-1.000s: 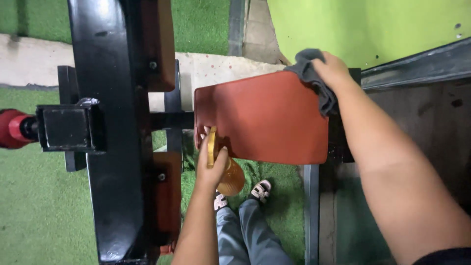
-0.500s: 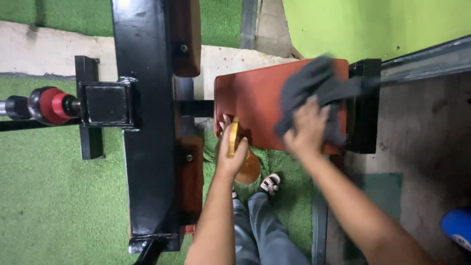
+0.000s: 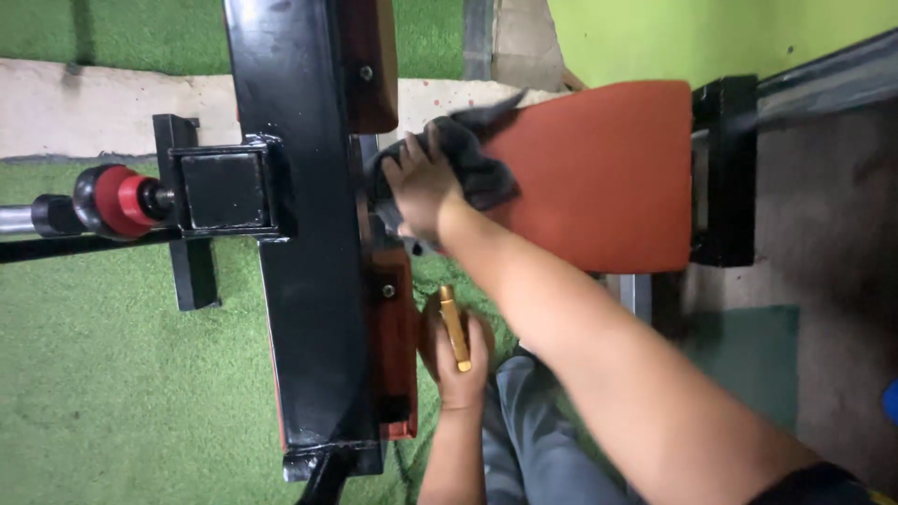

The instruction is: Spraying cleaning solution and wiping down various components of a weight training machine.

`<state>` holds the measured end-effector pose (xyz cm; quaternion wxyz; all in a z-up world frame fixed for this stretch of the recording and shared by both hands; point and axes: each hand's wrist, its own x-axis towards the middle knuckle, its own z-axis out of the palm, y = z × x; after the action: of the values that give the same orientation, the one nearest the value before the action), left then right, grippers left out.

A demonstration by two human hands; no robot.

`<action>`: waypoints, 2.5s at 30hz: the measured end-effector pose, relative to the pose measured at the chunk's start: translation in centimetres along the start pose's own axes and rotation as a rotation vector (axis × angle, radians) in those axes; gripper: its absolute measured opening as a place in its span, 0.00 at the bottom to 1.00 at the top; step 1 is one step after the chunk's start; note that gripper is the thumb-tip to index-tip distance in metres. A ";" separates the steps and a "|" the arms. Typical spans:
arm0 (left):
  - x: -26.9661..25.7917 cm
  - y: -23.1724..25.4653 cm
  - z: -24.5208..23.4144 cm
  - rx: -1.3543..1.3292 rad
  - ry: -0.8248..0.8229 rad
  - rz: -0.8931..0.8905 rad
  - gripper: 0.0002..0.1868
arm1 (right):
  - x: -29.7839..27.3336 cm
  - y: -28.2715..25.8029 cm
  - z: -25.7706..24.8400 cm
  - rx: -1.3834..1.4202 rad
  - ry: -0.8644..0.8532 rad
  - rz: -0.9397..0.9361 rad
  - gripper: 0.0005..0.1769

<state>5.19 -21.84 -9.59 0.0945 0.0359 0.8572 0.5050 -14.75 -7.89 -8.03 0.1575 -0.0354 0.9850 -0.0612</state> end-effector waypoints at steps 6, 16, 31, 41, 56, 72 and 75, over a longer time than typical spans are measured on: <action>1.8 0.5 -0.4 0.172 0.094 0.131 0.27 | 3.8 -0.9 10.2 -0.110 0.375 -0.065 0.27; 1.8 2.3 0.0 -0.202 -0.007 0.152 0.28 | -3.4 2.6 2.5 0.002 -0.051 -0.387 0.14; 2.9 8.5 0.8 -0.063 -0.107 0.226 0.24 | -25.8 18.3 9.7 0.322 0.603 0.185 0.40; 3.1 7.6 2.1 0.064 -0.255 0.435 0.29 | -23.8 3.0 14.1 0.270 0.797 0.499 0.16; -0.1 5.3 8.7 0.095 -0.454 0.611 0.26 | -35.1 12.7 20.8 0.560 1.112 0.979 0.33; -8.3 12.5 23.5 0.296 -0.490 0.507 0.31 | -54.6 25.0 30.7 2.592 0.912 1.213 0.21; -9.2 11.7 25.6 0.419 -0.439 0.520 0.32 | -49.4 27.3 26.9 2.821 1.108 0.819 0.21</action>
<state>18.89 4.44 -10.31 0.1350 0.3775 0.8634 0.3065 39.19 20.59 -21.85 -0.2997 0.4200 0.0110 -0.8565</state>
